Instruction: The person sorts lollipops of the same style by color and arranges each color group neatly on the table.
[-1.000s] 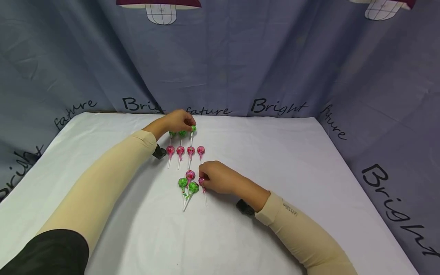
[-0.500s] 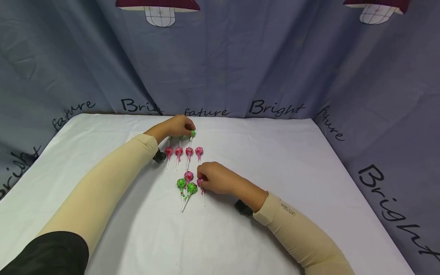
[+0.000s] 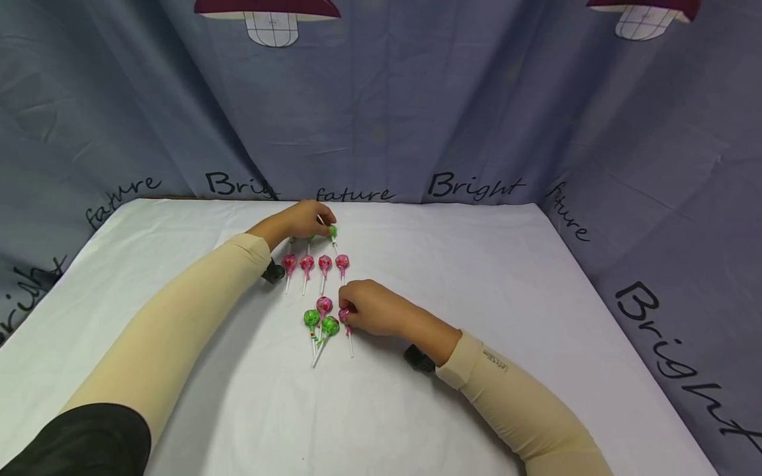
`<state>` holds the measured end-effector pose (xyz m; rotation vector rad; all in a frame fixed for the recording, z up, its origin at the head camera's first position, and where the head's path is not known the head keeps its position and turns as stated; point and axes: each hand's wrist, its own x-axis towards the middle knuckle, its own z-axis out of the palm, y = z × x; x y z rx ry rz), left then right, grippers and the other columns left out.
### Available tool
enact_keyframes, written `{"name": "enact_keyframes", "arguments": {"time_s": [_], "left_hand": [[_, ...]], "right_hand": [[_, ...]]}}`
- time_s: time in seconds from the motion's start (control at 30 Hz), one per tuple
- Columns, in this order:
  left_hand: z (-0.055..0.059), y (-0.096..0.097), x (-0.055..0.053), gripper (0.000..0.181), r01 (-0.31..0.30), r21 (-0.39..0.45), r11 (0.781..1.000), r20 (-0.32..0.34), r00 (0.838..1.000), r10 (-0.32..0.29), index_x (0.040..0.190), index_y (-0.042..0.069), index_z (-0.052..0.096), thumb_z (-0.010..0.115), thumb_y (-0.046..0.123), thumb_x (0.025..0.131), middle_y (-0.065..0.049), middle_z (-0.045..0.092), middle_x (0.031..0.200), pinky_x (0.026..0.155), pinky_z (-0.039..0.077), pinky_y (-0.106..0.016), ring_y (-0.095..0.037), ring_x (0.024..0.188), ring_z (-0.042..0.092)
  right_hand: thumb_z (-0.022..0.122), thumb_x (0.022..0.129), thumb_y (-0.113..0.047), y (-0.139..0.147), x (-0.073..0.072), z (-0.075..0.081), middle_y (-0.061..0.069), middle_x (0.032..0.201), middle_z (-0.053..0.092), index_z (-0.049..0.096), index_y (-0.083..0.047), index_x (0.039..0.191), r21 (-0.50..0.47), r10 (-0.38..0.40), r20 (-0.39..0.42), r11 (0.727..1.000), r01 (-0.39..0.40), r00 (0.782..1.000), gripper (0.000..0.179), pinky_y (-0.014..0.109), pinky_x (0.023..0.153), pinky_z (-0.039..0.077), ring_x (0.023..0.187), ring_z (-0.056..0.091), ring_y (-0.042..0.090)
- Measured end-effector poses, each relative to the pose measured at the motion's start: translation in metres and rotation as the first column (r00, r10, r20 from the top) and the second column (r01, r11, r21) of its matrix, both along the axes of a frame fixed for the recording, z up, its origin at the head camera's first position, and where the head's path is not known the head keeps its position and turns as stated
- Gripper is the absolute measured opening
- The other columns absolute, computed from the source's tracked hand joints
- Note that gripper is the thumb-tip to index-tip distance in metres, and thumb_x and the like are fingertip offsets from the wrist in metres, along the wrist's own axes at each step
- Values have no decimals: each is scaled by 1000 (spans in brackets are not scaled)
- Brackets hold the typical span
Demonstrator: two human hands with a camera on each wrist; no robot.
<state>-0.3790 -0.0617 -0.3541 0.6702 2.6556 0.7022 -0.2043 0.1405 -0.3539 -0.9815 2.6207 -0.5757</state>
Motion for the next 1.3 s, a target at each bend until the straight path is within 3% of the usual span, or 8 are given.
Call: {"name": "enact_keyframes", "arguments": {"time_s": [0.4, 1.0, 1.13, 1.3], "left_hand": [[1, 1, 4, 25, 20, 14, 1000, -10, 1000, -20, 121, 3, 68, 59, 7, 98, -12, 65, 120, 86, 51, -36, -25, 107, 59], [0, 1, 0, 28, 9, -7, 1000, 6, 1000, -9, 123, 5, 67, 61, 10, 97, -12, 63, 125, 90, 50, -36, -25, 112, 57], [4, -1, 3, 28, -7, 7, 1000, -16, 1000, 7, 123, 5, 67, 61, 11, 97, -11, 63, 124, 87, 51, -34, -25, 114, 57], [11, -1, 13, 29, 26, 33, 999, -84, 996, -23, 124, 4, 67, 65, 13, 96, -12, 63, 125, 96, 47, -39, -27, 118, 55]], "right_hand": [[73, 90, -11, -1, 1, -2, -4, 79, 53, 61, -13, 87, -6, 7, -15, 1000, -7, 1000, 12, 27, 68, 44, 76, 50, 13], [73, 91, -12, 0, 0, -2, -5, 80, 54, 62, -13, 88, 3, 3, -5, 1000, -3, 1000, 11, 26, 69, 46, 77, 51, 13], [72, 91, -12, -1, 0, 0, -4, 80, 54, 62, -13, 88, 7, 4, -3, 1000, -4, 1000, 10, 26, 69, 46, 77, 50, 13], [73, 91, -12, -1, 0, 0, -4, 81, 54, 63, -13, 89, 9, -2, 4, 1000, 2, 1000, 10, 27, 69, 46, 77, 51, 13]]}}
